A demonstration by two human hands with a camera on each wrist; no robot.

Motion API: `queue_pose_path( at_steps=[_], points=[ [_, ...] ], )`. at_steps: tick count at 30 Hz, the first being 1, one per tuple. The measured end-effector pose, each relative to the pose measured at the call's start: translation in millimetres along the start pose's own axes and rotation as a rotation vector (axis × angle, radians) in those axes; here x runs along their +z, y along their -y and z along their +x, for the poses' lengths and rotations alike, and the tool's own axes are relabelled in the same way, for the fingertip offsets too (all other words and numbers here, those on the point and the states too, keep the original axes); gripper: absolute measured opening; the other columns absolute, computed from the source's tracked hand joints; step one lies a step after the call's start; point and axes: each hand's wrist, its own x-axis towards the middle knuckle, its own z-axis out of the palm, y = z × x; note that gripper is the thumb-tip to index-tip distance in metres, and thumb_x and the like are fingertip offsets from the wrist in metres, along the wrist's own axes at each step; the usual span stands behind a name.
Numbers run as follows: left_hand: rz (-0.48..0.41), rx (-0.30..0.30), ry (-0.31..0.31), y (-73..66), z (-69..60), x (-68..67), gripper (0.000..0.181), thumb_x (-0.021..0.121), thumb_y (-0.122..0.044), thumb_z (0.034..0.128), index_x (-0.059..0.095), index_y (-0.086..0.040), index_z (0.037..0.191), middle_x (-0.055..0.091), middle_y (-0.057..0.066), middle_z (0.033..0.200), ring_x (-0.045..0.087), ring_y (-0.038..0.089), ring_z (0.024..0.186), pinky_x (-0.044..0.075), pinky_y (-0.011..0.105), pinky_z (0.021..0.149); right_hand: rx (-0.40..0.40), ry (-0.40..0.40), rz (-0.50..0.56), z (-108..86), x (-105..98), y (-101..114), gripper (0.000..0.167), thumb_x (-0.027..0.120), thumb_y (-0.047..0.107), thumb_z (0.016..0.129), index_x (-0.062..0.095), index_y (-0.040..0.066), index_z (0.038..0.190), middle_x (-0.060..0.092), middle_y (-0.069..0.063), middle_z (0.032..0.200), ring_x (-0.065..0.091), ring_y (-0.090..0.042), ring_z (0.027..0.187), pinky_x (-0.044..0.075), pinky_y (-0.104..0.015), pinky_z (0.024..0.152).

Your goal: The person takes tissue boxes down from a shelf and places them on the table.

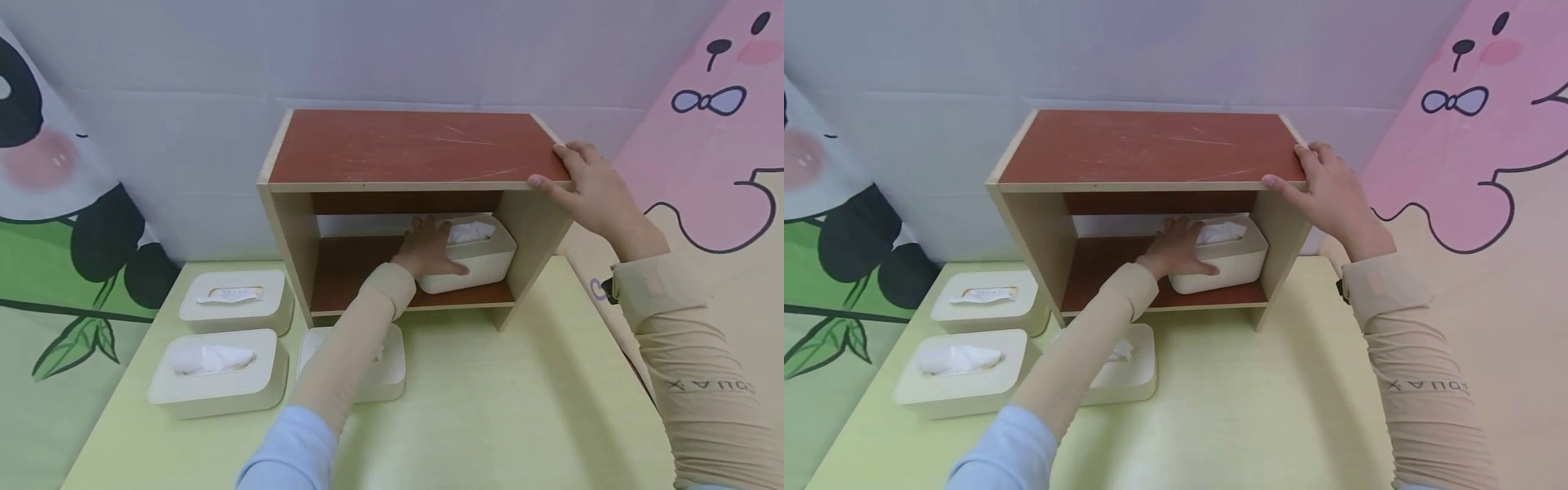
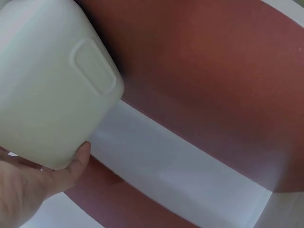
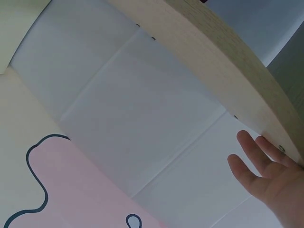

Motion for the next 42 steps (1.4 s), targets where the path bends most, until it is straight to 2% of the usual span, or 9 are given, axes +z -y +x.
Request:
queue_pose_path(
  at_steps=[10,25,35,42],
  points=[
    [0.06,0.016,-0.003,-7.9,-9.2,0.3,0.107,0.059,-0.073,0.0646,0.019,-0.017,0.146,0.016,0.015,0.15,0.012,0.041,0.137,0.03,0.058,0.101,0.005,0.0,0.0,0.3,1.0,-0.6,0.082,0.039,0.061,0.088,0.023,0.004,0.144,0.025,-0.022,0.144,0.031,-0.046,0.126,0.025,-0.059,0.1],
    [0.071,0.066,-0.081,-7.2,-26.1,4.6,0.103,0.059,-0.075,0.0618,0.028,-0.017,0.142,0.028,0.014,0.143,0.024,0.041,0.131,0.034,0.056,0.098,0.009,0.002,-0.002,1.4,3.3,1.7,0.083,0.038,0.062,0.087,0.022,0.004,0.145,0.024,-0.021,0.145,0.031,-0.046,0.125,0.025,-0.061,0.099],
    [0.087,0.107,-0.131,-7.6,-43.6,6.4,0.097,0.062,-0.074,0.0588,0.038,-0.017,0.134,0.038,0.008,0.133,0.032,0.034,0.122,0.039,0.052,0.091,0.003,0.002,-0.002,2.5,3.3,2.8,0.083,0.038,0.061,0.088,0.022,0.003,0.144,0.024,-0.022,0.144,0.03,-0.045,0.126,0.025,-0.06,0.099],
    [0.103,0.149,-0.161,-10.4,-56.5,9.7,0.094,0.062,-0.074,0.0591,0.041,-0.017,0.131,0.038,0.011,0.132,0.033,0.036,0.121,0.04,0.054,0.088,0.003,0.0,0.002,1.9,3.0,2.2,0.083,0.038,0.061,0.087,0.022,0.003,0.144,0.025,-0.022,0.144,0.03,-0.045,0.126,0.025,-0.06,0.099]
  ],
)
